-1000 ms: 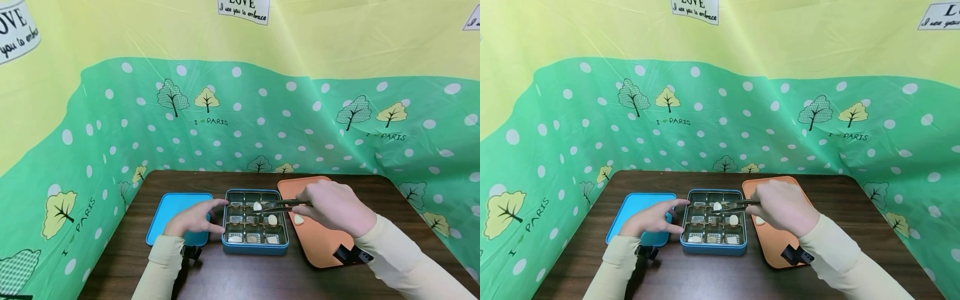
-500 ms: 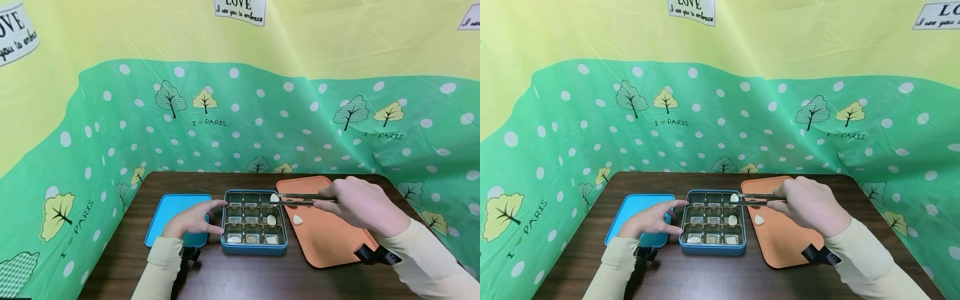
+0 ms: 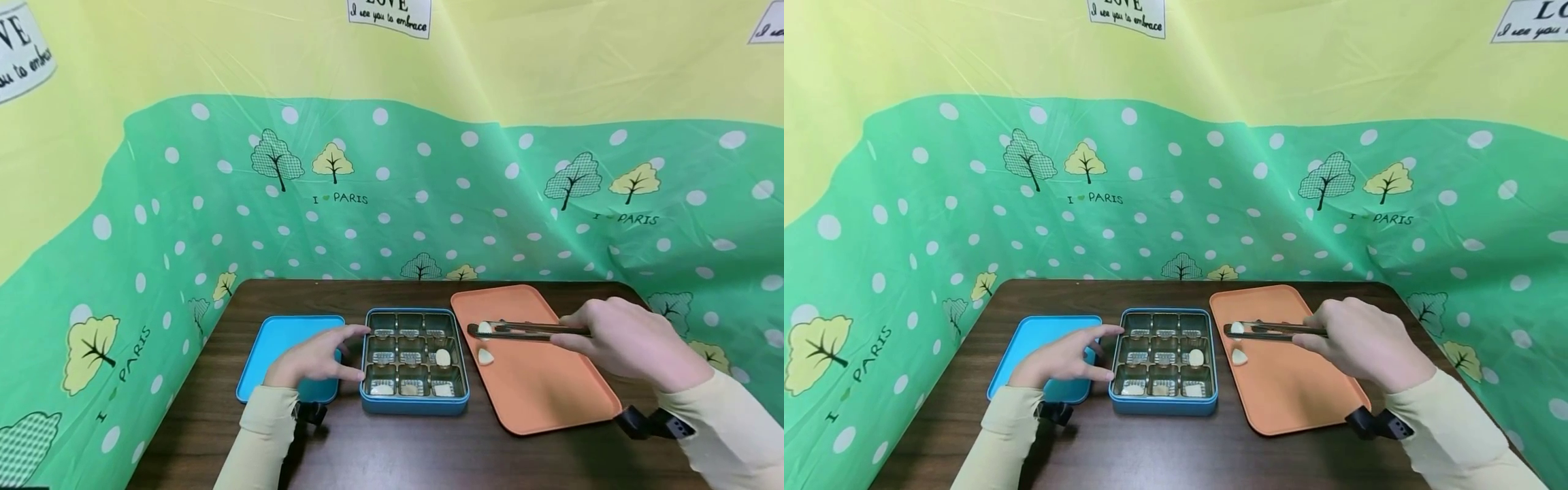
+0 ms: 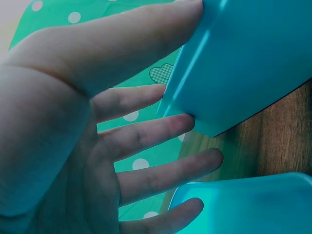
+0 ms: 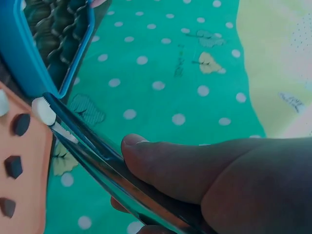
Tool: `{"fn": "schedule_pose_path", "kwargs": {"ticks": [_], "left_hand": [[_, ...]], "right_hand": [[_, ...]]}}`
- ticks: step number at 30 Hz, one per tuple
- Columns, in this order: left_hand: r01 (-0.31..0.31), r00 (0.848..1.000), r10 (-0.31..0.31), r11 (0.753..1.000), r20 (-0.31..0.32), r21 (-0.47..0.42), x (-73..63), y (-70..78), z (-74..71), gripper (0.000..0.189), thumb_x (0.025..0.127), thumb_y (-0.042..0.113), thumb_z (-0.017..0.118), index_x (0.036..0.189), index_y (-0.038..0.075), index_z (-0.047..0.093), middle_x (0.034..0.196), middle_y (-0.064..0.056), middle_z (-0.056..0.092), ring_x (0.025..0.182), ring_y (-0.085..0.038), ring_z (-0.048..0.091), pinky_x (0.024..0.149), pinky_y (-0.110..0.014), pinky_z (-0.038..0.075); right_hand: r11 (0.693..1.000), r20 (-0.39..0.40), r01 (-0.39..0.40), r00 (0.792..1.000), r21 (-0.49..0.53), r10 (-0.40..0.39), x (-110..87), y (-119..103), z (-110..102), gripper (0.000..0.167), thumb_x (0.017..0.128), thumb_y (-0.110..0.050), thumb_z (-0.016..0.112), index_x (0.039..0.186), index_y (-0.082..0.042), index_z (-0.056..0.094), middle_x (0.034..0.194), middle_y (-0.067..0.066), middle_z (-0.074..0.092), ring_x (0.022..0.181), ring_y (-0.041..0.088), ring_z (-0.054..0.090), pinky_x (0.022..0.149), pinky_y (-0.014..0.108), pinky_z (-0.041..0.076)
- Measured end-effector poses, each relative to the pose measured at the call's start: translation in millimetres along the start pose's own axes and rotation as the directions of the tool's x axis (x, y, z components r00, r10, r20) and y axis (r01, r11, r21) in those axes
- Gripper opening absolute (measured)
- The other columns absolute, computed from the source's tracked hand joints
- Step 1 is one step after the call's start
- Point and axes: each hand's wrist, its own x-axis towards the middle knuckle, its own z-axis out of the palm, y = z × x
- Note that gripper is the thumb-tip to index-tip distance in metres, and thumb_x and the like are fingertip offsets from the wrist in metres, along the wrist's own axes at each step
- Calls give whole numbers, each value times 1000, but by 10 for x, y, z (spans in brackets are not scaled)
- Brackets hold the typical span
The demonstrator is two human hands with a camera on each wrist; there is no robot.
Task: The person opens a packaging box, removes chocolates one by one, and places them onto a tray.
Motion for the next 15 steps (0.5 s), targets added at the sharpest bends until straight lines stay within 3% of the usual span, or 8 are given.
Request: {"fn": "schedule_pose_path", "kwargs": {"ticks": [4,10,15], "left_hand": [[1,1000,-1,1000,1,1,1,4,-4,86,87,35,88,158,15,46,158,-9,50,119,-31,63,102,-57,52],[-6,1000,6,1000,2,-3,1,-6,-4,85,87,34,88,158,15,46,158,-8,50,120,-32,62,102,-57,52],[-1,1000,1,1000,-1,1,-2,-14,1,85,86,34,89,158,16,47,157,-7,51,120,-32,62,101,-55,53]], "right_hand": [[1000,22,-20,1000,10,19,-12,132,65,21,96,-45,75,102,-28,85,65,-10,57,64,12,48,48,35,34],[999,41,-35,999,8,35,-6,287,140,29,93,-44,78,104,-18,86,94,0,78,69,12,52,49,35,36],[999,85,-39,996,8,39,-7,364,188,20,94,-42,77,94,-24,86,97,0,79,70,11,54,51,35,39]]}}
